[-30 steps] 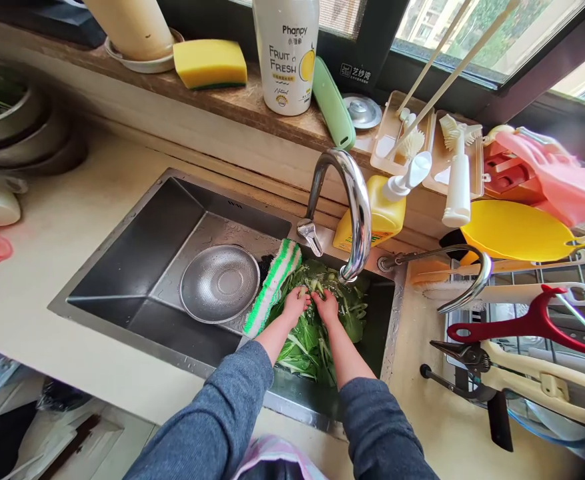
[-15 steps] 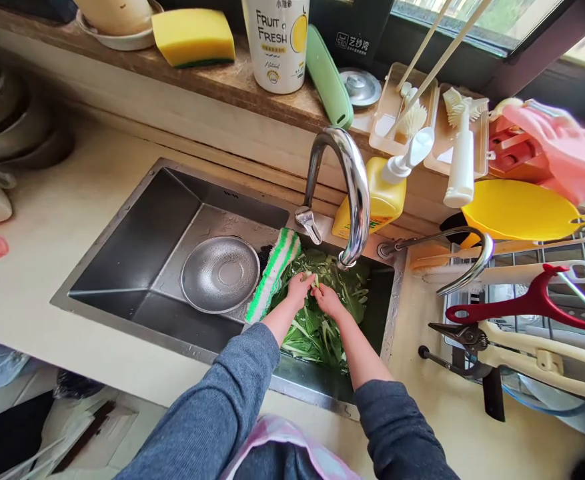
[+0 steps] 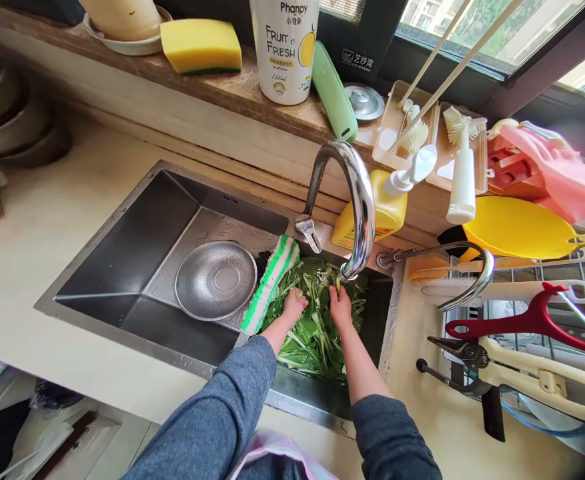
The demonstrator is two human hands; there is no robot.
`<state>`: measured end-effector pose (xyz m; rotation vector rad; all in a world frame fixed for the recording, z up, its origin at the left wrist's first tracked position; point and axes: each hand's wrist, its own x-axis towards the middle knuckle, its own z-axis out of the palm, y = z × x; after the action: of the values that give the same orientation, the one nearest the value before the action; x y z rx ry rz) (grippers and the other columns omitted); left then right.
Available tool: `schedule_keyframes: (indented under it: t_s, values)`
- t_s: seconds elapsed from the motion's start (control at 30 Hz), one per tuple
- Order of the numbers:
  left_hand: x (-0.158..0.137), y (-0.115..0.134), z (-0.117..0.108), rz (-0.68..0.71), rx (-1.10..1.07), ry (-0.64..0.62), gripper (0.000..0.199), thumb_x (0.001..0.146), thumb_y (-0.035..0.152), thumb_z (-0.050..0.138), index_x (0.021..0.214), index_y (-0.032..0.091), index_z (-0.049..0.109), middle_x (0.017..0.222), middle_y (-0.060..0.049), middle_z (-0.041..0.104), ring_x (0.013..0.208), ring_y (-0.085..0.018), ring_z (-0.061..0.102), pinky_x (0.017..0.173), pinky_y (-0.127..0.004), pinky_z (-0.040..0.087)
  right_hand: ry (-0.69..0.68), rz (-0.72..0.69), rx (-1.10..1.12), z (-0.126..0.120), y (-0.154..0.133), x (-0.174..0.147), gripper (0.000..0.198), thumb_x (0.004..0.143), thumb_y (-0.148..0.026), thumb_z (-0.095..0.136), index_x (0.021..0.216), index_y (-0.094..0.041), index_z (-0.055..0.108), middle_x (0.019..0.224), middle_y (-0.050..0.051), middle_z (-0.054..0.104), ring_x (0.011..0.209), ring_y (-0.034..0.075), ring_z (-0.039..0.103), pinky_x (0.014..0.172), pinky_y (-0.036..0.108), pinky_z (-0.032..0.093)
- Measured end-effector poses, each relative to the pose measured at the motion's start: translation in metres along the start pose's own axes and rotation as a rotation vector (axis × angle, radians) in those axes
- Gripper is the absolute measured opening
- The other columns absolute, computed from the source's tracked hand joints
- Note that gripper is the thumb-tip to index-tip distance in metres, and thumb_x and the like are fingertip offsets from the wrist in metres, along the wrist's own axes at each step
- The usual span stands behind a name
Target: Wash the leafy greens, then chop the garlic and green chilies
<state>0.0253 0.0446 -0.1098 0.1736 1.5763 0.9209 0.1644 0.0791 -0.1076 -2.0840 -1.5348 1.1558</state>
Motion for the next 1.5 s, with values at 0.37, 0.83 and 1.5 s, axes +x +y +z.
schedule_keyframes:
  t_s: [0.37, 0.83, 1.5]
  values:
    - [-0.007, 0.035, 0.016, 0.099, 0.024, -0.207, 0.036, 0.058, 0.031, 0.075, 0.081, 0.016, 0.053, 0.054, 0.008, 0.047, 0.040, -0.003, 0.037, 0.042, -0.017, 0.029, -0.181, -0.163, -0.130, -0.015, -0.024, 0.005, 0.032, 0.074, -0.046, 0.051, 0.078, -0.017, 0.063, 0.072, 0.003, 0.061, 0.068, 0.016, 0.053, 0.061, 0.023, 0.037]
    - [-0.020, 0.025, 0.035, 0.132, -0.198, -0.161, 0.025, 0.068, 0.026, 0.068, 0.075, 0.017, 0.045, 0.067, 0.004, 0.059, 0.059, -0.007, 0.054, 0.054, -0.017, 0.036, -0.116, 0.109, -0.065, -0.005, -0.012, -0.012, 0.033, 0.080, -0.028, 0.026, 0.080, -0.017, 0.057, 0.071, 0.007, 0.061, 0.064, 0.017, 0.052, 0.057, 0.025, 0.036]
    - [-0.034, 0.001, 0.004, -0.051, 0.022, -0.206, 0.033, 0.056, 0.015, 0.076, 0.078, 0.015, 0.052, 0.057, 0.005, 0.056, 0.043, -0.004, 0.047, 0.044, -0.016, 0.035, -0.431, -0.042, 0.109, -0.015, 0.008, -0.054, 0.033, 0.068, -0.042, 0.056, 0.082, -0.013, 0.063, 0.067, -0.001, 0.059, 0.062, 0.013, 0.048, 0.060, 0.022, 0.036]
